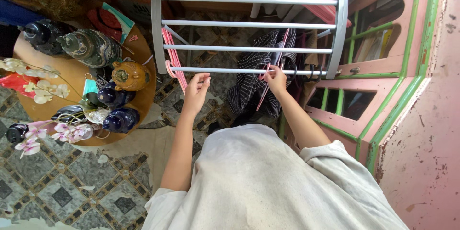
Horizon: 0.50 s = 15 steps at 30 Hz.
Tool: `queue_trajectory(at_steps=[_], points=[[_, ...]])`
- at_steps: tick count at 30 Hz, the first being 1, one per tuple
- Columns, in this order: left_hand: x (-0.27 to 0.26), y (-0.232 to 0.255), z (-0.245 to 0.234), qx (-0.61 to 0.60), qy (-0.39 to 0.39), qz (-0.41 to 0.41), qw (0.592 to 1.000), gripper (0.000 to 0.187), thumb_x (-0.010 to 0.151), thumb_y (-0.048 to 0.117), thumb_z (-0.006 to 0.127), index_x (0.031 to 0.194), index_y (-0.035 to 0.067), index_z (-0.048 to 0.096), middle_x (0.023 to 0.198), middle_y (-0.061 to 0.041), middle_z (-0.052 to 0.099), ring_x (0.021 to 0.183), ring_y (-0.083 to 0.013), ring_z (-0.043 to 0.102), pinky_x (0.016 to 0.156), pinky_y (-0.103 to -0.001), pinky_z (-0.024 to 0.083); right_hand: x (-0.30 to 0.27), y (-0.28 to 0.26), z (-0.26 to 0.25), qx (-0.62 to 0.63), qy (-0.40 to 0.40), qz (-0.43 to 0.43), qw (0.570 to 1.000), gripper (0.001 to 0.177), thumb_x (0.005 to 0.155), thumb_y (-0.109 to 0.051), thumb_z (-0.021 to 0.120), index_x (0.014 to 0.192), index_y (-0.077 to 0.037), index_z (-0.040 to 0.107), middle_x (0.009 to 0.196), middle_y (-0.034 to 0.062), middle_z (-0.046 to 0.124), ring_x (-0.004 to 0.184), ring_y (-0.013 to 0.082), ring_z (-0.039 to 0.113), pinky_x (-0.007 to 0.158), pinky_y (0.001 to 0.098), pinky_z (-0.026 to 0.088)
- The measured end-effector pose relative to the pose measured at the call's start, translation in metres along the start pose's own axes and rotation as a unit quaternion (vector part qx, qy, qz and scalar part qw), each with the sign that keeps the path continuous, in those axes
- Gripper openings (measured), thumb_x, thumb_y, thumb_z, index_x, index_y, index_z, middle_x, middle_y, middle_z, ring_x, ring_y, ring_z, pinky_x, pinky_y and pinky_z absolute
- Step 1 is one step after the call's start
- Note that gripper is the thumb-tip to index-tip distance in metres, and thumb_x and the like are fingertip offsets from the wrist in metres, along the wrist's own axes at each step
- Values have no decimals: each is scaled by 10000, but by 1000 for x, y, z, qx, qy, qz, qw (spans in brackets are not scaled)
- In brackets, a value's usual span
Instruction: The person uses a lint roller on a checkered shirt laid on a pink table, then places the shirt on a pink hanger and hangs it on a drying rack. They repeat the process with a black shirt, rolling it, placing it on a hanger, and hanging it on the rack.
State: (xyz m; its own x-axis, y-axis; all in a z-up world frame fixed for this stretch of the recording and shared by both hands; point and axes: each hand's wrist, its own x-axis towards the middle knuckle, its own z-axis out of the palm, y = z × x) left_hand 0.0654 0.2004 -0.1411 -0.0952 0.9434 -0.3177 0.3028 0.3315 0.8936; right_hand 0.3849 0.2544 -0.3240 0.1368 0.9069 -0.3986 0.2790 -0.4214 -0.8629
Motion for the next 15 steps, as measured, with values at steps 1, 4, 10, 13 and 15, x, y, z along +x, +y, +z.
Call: queue_trajectory(at_steps=[1, 4, 10, 13, 15], points=[[-1, -1, 1, -2, -2, 0, 1000, 315, 1047, 244, 589, 1287, 45, 632, 1225, -82, 712, 988, -146, 696, 882, -305, 562, -2, 1, -1, -22, 6, -19, 1000, 393, 924, -29, 684, 1306, 20, 604, 958, 108, 754, 785, 134, 732, 717, 277, 588], [-4, -3, 4, -1, -9, -4, 1000, 324, 1047, 256, 577, 1292, 50, 624, 1248, -87, 701, 1008, -153, 696, 897, -317, 561, -6, 6, -9, -71, 30, -74, 994, 374, 910, -30, 705, 1277, 7, 645, 965, 96, 754, 779, 137, 701, 721, 285, 565], [-12, 0, 5, 15, -17, -14, 1000, 329, 1049, 279, 570, 1292, 63, 622, 1266, -91, 697, 1030, -168, 699, 914, -335, 560, -22, 17, -27, -87, 82, -89, 989, 331, 944, -54, 686, 1271, -4, 663, 900, 102, 730, 744, 137, 685, 702, 305, 553], [-12, -1, 2, 13, -13, -5, 1000, 328, 1048, 277, 574, 1290, 61, 625, 1260, -90, 699, 1037, -167, 702, 913, -331, 562, -26, 18, -38, -97, 69, -95, 988, 368, 920, -26, 660, 1287, -30, 681, 919, 108, 714, 750, 138, 678, 715, 305, 549], [-12, -3, 1, 9, -10, -1, 1000, 328, 1048, 278, 576, 1288, 61, 631, 1247, -86, 705, 1043, -164, 705, 912, -325, 566, -31, 22, -45, -83, 58, -98, 990, 398, 892, -13, 660, 1287, -47, 689, 952, 107, 699, 763, 136, 668, 720, 299, 546]])
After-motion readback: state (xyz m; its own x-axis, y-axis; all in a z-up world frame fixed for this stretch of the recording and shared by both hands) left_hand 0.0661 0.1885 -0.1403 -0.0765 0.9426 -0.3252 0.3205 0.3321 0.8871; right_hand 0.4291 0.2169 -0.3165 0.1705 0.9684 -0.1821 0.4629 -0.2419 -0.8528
